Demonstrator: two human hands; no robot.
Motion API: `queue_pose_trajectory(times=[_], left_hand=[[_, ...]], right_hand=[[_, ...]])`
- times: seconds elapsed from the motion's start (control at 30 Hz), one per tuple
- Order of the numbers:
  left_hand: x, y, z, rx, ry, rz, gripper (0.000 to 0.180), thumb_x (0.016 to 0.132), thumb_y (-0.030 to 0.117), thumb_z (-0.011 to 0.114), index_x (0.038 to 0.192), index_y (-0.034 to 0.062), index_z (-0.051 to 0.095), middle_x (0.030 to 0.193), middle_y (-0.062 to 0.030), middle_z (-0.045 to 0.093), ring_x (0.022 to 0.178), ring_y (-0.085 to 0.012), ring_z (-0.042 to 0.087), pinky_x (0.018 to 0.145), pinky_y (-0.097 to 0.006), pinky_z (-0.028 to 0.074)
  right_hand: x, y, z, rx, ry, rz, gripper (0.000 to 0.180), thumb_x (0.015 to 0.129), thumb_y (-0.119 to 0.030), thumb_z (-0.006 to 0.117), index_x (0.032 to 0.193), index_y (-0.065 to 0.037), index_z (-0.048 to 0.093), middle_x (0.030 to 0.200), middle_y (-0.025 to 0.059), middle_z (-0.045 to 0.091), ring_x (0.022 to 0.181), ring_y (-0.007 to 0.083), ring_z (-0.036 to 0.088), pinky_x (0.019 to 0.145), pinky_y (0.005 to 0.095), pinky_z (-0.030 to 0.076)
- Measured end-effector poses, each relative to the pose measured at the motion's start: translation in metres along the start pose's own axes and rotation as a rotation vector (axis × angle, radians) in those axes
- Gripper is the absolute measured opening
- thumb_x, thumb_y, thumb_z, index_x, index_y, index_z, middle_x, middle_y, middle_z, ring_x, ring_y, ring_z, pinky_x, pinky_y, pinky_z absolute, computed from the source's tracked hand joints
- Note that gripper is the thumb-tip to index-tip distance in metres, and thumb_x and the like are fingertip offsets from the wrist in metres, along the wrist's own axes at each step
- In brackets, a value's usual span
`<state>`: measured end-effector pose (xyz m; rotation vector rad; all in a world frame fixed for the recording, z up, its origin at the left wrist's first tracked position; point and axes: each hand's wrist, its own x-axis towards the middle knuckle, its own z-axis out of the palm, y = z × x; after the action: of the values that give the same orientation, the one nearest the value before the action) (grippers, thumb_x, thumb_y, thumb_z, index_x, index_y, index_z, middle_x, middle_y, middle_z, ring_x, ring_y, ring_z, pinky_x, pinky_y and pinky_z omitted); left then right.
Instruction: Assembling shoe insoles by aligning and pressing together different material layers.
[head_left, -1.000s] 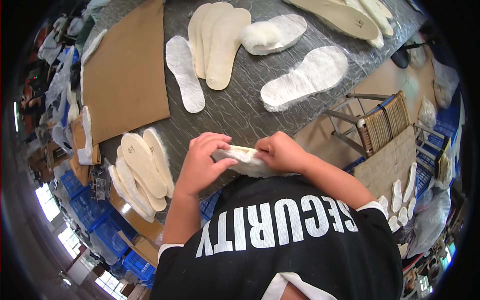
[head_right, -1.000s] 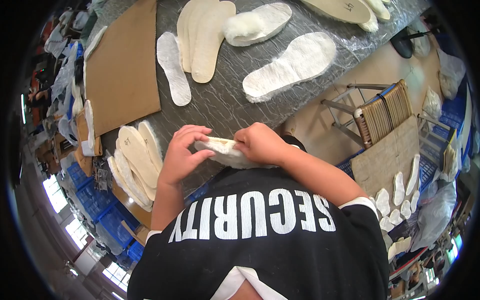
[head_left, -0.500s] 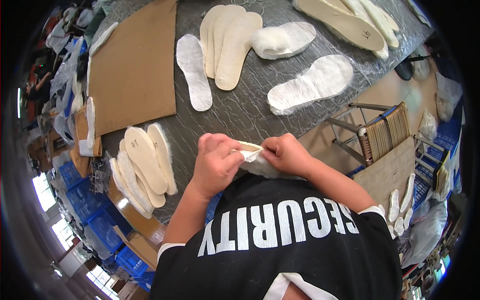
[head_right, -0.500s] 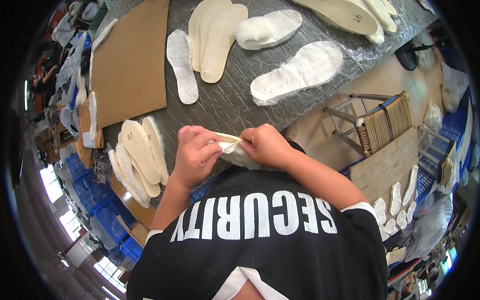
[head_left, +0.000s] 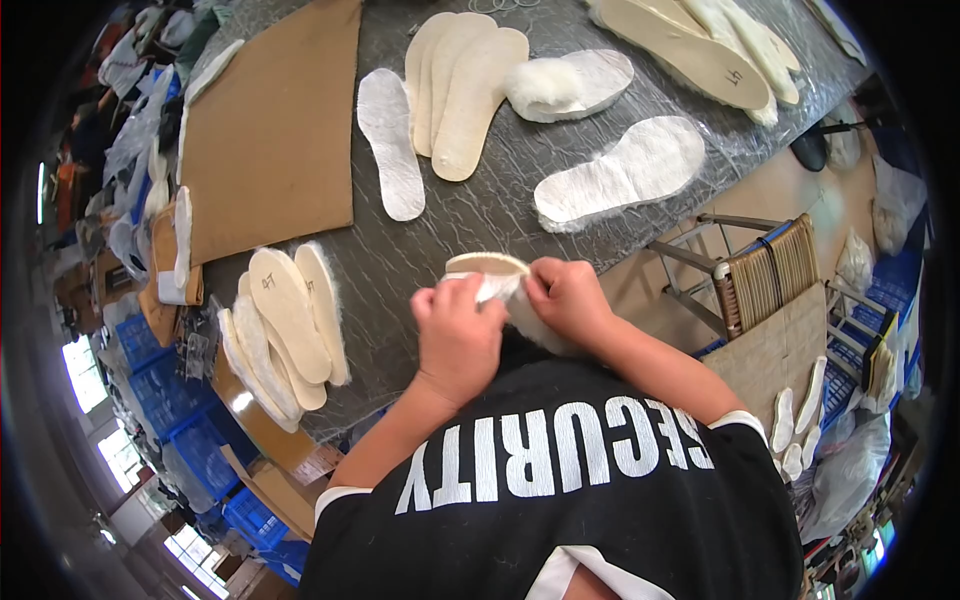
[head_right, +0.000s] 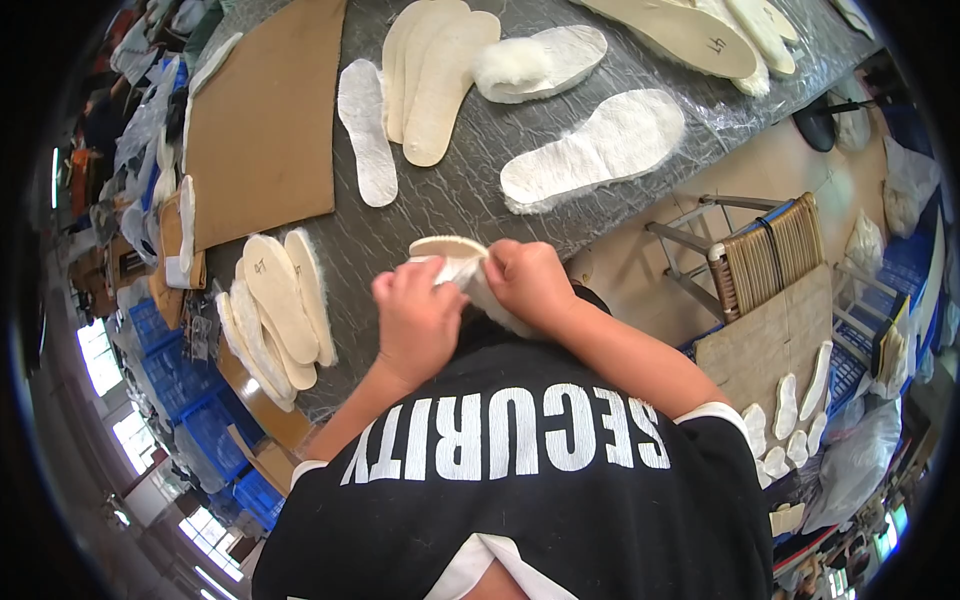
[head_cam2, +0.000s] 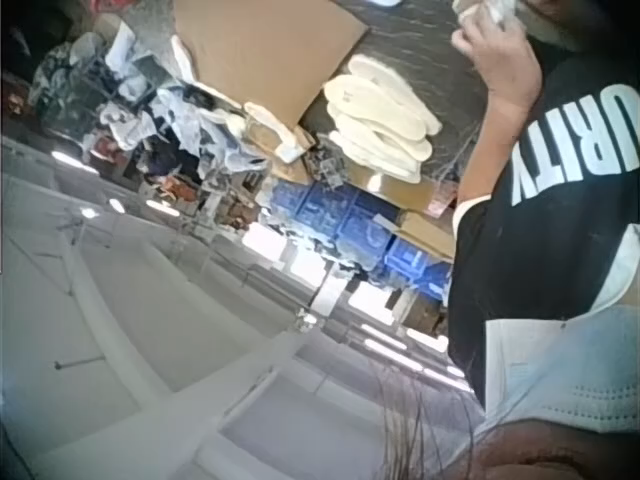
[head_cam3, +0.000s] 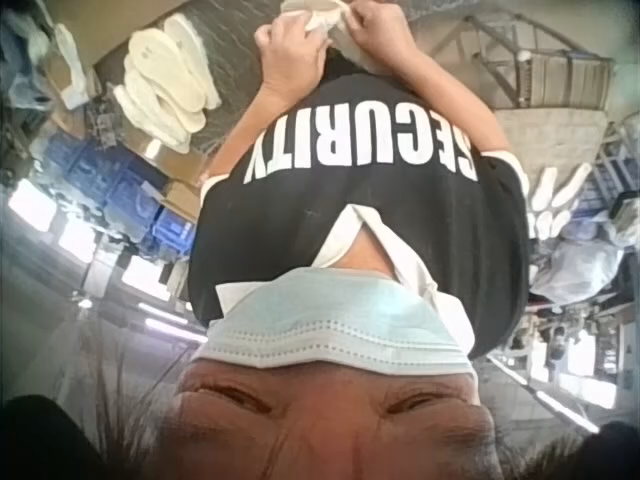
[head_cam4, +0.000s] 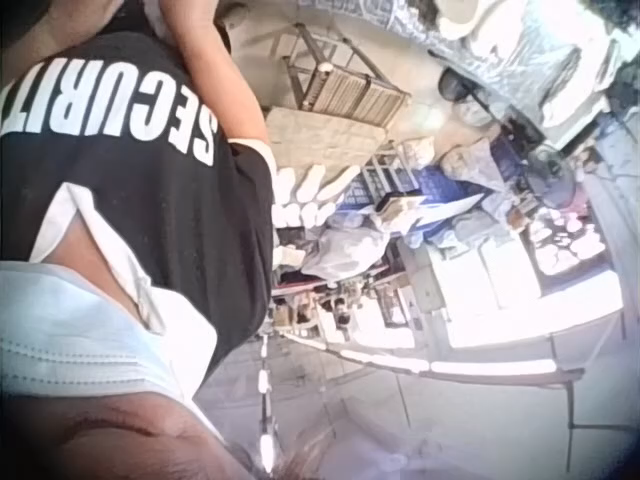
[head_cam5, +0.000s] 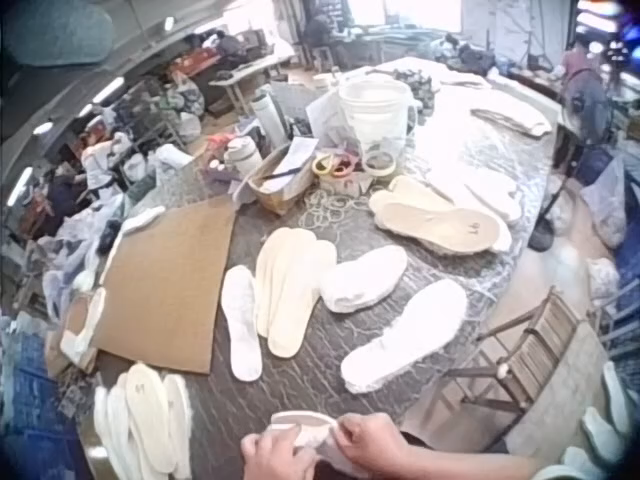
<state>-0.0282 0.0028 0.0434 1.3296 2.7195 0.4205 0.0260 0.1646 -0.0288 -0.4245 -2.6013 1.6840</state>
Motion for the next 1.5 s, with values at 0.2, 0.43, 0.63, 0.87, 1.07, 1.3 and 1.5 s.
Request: queue_pose_trajectory(times=[0.2, 0.43, 0.63, 0.87, 1.07, 1.3, 1.5], left_hand=[[0.001, -0.005, 0.008, -0.209, 0.139, -0.217, 0.034, 0.071, 0.008, 0.074, 0.101, 0.0083, 0.056, 0.097, -0.0112, 0.056, 0.092, -0.0317, 0.054, 0.082, -0.042, 0.042], [0.009, -0.038, -0.013, -0.145, 0.172, -0.21, 0.036, 0.063, 0.007, 0.079, 0.095, 0.0076, 0.064, 0.1, -0.0046, 0.062, 0.095, -0.0274, 0.051, 0.087, -0.039, 0.04], [0.007, -0.055, -0.018, -0.284, 0.054, -0.222, 0.016, 0.068, 0.011, 0.077, 0.079, 0.0077, 0.065, 0.087, -0.0008, 0.063, 0.091, -0.0224, 0.051, 0.082, -0.036, 0.037], [0.001, -0.06, -0.014, -0.409, 0.178, -0.321, 0.012, 0.073, 0.014, 0.075, 0.073, 0.0074, 0.065, 0.09, -0.0027, 0.064, 0.098, -0.0228, 0.052, 0.089, -0.038, 0.034], [0.002, -0.061, -0.02, -0.408, 0.079, -0.276, 0.01, 0.073, 0.01, 0.072, 0.074, 0.0051, 0.063, 0.095, -0.0067, 0.067, 0.109, -0.0254, 0.057, 0.096, -0.039, 0.035], [0.001, -0.061, -0.021, -0.448, 0.057, -0.266, 0.009, 0.074, 0.009, 0.071, 0.074, 0.0055, 0.063, 0.088, -0.0053, 0.068, 0.099, -0.0227, 0.062, 0.095, -0.038, 0.034], [0.007, -0.053, -0.024, -0.43, 0.076, -0.179, 0.01, 0.074, 0.008, 0.072, 0.074, 0.0055, 0.062, 0.086, -0.0059, 0.067, 0.096, -0.0221, 0.063, 0.095, -0.038, 0.033]], right_hand=[[0.006, -0.001, -0.007, -0.003, -0.065, 0.025, 0.015, 0.082, -0.015, 0.065, 0.076, -0.002, 0.063, 0.064, 0.0198, 0.06, 0.061, 0.0379, 0.06, 0.057, 0.0432, 0.048], [0.011, -0.002, -0.005, 0.15, -0.187, 0.019, 0.013, 0.083, -0.014, 0.065, 0.083, 0.0, 0.065, 0.067, 0.0205, 0.06, 0.058, 0.0353, 0.06, 0.055, 0.0389, 0.046], [0.015, -0.007, -0.001, 0.181, -0.258, 0.012, 0.013, 0.083, -0.014, 0.065, 0.087, -0.001, 0.067, 0.07, 0.0204, 0.062, 0.061, 0.035, 0.061, 0.057, 0.0385, 0.048], [0.016, -0.013, -0.002, 0.14, -0.311, -0.09, 0.013, 0.082, -0.015, 0.066, 0.087, -0.002, 0.068, 0.07, 0.02, 0.063, 0.063, 0.0357, 0.062, 0.059, 0.0395, 0.049], [0.016, -0.013, -0.007, 0.122, -0.358, -0.127, 0.013, 0.082, -0.015, 0.066, 0.088, -0.003, 0.068, 0.07, 0.0191, 0.063, 0.064, 0.0351, 0.062, 0.059, 0.0389, 0.049], [0.014, -0.01, -0.009, 0.198, -0.401, -0.124, 0.014, 0.083, -0.015, 0.066, 0.089, -0.003, 0.068, 0.073, 0.019, 0.064, 0.064, 0.0339, 0.063, 0.06, 0.0375, 0.049], [0.02, -0.019, -0.009, 0.533, -0.467, -0.069, 0.017, 0.086, -0.019, 0.064, 0.089, -0.002, 0.067, 0.074, 0.0194, 0.064, 0.062, 0.0341, 0.059, 0.06, 0.0368, 0.048]])
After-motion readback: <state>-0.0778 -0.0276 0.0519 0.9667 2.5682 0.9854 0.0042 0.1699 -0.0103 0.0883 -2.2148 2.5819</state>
